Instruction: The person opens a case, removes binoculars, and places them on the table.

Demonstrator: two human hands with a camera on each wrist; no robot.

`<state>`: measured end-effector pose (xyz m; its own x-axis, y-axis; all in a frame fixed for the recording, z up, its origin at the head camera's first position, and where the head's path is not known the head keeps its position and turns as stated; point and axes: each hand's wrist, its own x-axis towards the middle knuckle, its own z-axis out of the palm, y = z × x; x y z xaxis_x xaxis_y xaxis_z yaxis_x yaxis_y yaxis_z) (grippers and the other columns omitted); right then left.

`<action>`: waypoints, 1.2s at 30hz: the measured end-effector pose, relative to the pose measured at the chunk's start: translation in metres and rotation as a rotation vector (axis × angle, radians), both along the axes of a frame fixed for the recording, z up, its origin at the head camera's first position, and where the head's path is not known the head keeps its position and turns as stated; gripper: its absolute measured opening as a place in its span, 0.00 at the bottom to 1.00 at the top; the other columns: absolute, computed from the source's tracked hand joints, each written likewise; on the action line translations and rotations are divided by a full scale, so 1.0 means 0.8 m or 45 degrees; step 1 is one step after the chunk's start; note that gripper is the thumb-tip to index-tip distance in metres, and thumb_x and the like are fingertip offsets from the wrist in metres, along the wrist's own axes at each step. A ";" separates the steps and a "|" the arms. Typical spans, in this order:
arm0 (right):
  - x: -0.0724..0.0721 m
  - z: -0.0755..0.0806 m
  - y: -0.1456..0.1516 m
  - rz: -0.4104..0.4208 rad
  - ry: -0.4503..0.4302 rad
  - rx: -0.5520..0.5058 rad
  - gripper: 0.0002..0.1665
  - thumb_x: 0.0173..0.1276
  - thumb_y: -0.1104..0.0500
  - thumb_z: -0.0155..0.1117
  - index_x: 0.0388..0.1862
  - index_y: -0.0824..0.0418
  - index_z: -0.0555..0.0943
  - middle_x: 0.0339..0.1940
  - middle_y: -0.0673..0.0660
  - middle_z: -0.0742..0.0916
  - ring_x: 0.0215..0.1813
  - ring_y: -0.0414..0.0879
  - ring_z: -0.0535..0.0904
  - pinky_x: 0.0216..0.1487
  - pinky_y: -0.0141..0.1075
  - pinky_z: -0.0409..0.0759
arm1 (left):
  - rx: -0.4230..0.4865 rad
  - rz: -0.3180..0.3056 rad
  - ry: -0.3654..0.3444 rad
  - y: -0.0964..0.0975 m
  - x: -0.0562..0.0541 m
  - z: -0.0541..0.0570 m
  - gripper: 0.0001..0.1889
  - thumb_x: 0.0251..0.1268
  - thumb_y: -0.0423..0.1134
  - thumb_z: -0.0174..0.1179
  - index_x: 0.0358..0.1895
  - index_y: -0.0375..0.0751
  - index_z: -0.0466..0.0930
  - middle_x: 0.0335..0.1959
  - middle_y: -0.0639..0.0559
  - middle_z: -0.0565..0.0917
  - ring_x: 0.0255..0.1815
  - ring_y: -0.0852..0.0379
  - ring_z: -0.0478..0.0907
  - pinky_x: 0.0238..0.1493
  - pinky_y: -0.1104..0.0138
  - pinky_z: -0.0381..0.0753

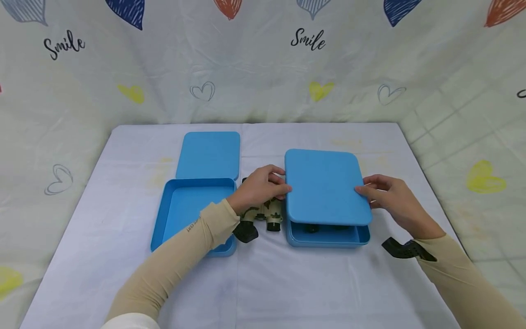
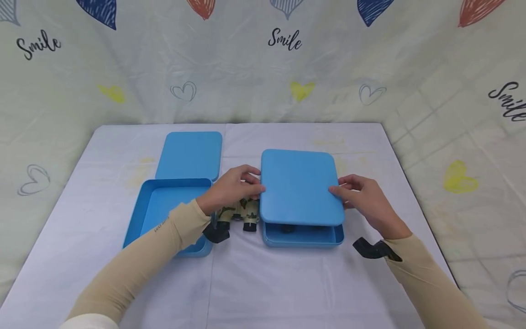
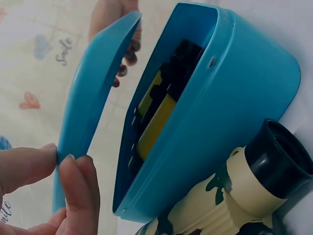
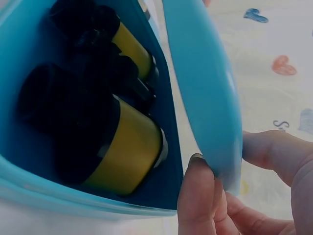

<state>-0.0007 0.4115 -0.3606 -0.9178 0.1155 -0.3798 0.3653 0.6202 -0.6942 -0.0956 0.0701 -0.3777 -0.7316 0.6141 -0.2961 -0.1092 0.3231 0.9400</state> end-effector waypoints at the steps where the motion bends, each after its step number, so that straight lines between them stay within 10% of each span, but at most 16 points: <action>1: 0.000 0.001 0.001 0.001 -0.003 -0.005 0.44 0.76 0.34 0.58 0.74 0.65 0.67 0.69 0.66 0.78 0.46 0.36 0.86 0.48 0.27 0.84 | -0.001 0.003 -0.006 0.000 -0.001 0.000 0.31 0.72 0.42 0.66 0.73 0.41 0.67 0.58 0.42 0.83 0.46 0.51 0.89 0.54 0.58 0.88; 12: -0.006 0.002 0.004 -0.001 0.009 -0.026 0.44 0.75 0.33 0.58 0.74 0.62 0.67 0.68 0.65 0.78 0.47 0.36 0.86 0.49 0.26 0.83 | 0.078 0.073 -0.155 0.006 -0.008 0.004 0.29 0.73 0.35 0.64 0.73 0.40 0.66 0.61 0.38 0.77 0.42 0.51 0.89 0.53 0.54 0.89; 36: -0.043 0.009 0.010 -0.005 0.091 -0.074 0.40 0.77 0.37 0.59 0.75 0.63 0.68 0.72 0.64 0.76 0.44 0.29 0.83 0.47 0.24 0.83 | 0.050 0.102 -0.089 0.009 -0.035 0.013 0.28 0.74 0.39 0.64 0.72 0.43 0.66 0.61 0.41 0.78 0.45 0.49 0.90 0.56 0.53 0.88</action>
<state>-0.0353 0.4198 -0.3536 -0.9425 0.0985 -0.3193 0.3155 0.5769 -0.7534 -0.1239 0.0772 -0.3670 -0.7570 0.5667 -0.3253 -0.1992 0.2741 0.9409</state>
